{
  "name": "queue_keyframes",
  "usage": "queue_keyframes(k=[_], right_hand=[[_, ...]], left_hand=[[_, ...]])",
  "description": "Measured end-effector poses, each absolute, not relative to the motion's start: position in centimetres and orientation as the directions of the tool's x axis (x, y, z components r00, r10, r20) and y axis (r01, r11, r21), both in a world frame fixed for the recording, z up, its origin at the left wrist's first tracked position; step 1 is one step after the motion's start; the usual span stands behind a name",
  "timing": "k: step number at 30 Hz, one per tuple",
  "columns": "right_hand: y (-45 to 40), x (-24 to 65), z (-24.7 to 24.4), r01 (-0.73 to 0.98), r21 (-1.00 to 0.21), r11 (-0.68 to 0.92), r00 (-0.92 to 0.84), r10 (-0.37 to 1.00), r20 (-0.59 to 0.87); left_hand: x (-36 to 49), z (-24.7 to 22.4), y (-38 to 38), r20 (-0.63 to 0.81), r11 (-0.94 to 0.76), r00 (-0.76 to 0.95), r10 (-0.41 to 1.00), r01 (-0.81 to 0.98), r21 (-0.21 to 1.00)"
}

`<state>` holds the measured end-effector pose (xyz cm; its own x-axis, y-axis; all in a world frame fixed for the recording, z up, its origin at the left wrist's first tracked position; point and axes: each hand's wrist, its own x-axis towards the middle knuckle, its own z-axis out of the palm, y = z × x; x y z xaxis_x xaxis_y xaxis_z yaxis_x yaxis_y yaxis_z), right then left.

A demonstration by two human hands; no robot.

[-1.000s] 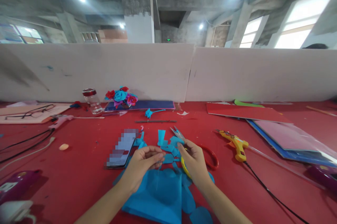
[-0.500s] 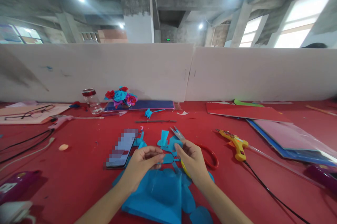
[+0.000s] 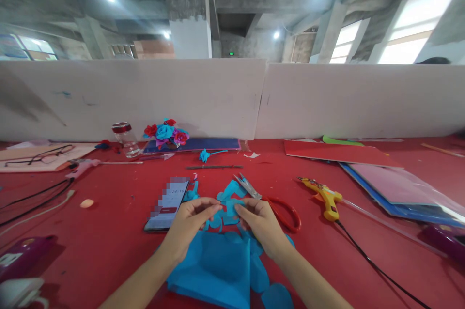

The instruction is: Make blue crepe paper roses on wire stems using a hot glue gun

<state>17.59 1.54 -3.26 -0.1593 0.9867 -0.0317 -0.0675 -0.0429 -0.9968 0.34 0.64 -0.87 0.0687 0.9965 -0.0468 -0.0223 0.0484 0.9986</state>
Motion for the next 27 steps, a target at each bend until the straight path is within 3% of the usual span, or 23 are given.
queue_keyframes(k=[5,17,22,27], right_hand=[[1.5,17.6,-3.3,-0.172,-0.978,-0.116,-0.170,0.982,-0.087],[1.6,17.2,-2.6,-0.214,-0.976,0.037,-0.002,0.999,0.039],[1.2,17.6,-1.3,-0.036,-0.965,0.261,0.077,0.963,0.258],[1.0,18.9,-0.3,0.116,-0.950,0.288,-0.105,0.955,0.277]], left_hand=[[0.3,-1.0,0.8,-0.078,0.080,0.064,0.995,-0.035,0.996],[0.2,-1.7,0.9,-0.174,0.211,0.171,0.970,-0.233,0.949],[0.2,-1.7,1.0,-0.216,0.256,0.166,0.962,-0.280,0.925],[0.2,-1.8,1.0,-0.262,0.311,0.181,0.948,-0.349,0.884]])
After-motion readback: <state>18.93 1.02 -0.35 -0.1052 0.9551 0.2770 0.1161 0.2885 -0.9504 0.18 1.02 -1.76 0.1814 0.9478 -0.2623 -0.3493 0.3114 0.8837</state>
